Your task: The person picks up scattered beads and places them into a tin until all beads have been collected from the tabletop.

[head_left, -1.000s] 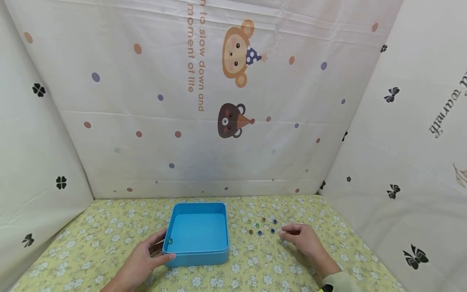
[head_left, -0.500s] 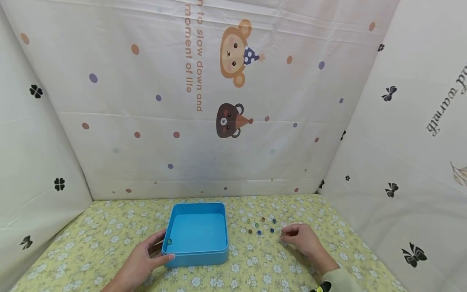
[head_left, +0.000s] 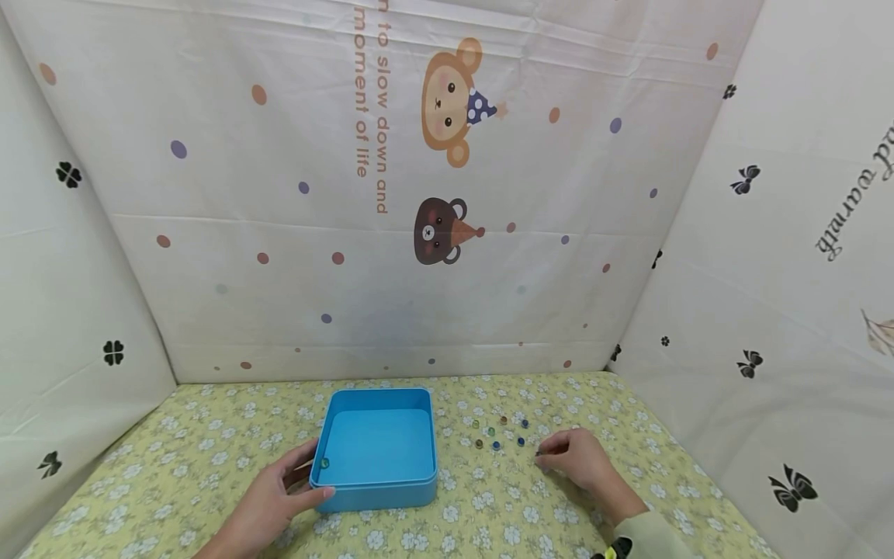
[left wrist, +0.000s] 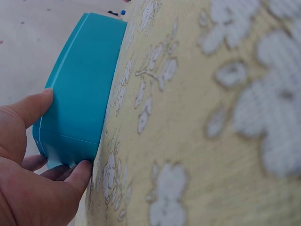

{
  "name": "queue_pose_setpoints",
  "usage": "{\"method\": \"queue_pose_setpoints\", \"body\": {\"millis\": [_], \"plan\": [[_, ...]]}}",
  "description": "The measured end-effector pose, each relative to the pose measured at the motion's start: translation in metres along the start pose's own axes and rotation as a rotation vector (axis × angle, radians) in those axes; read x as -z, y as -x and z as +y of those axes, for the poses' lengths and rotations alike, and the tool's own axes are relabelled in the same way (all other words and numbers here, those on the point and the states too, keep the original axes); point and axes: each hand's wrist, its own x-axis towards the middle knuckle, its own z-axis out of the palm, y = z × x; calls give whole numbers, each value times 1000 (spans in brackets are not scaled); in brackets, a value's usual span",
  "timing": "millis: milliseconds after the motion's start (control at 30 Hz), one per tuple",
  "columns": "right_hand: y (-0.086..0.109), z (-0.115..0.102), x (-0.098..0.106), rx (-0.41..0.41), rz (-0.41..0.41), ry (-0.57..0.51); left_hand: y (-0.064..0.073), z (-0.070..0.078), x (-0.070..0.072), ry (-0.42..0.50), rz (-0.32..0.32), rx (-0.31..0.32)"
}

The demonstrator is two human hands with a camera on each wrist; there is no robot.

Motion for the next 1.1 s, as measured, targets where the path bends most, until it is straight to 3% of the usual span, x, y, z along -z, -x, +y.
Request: {"method": "queue_pose_setpoints", "body": {"millis": [1100], "plan": [[-1, -1, -2, 2, 8, 52, 3, 2, -1, 8, 4, 0]]}}
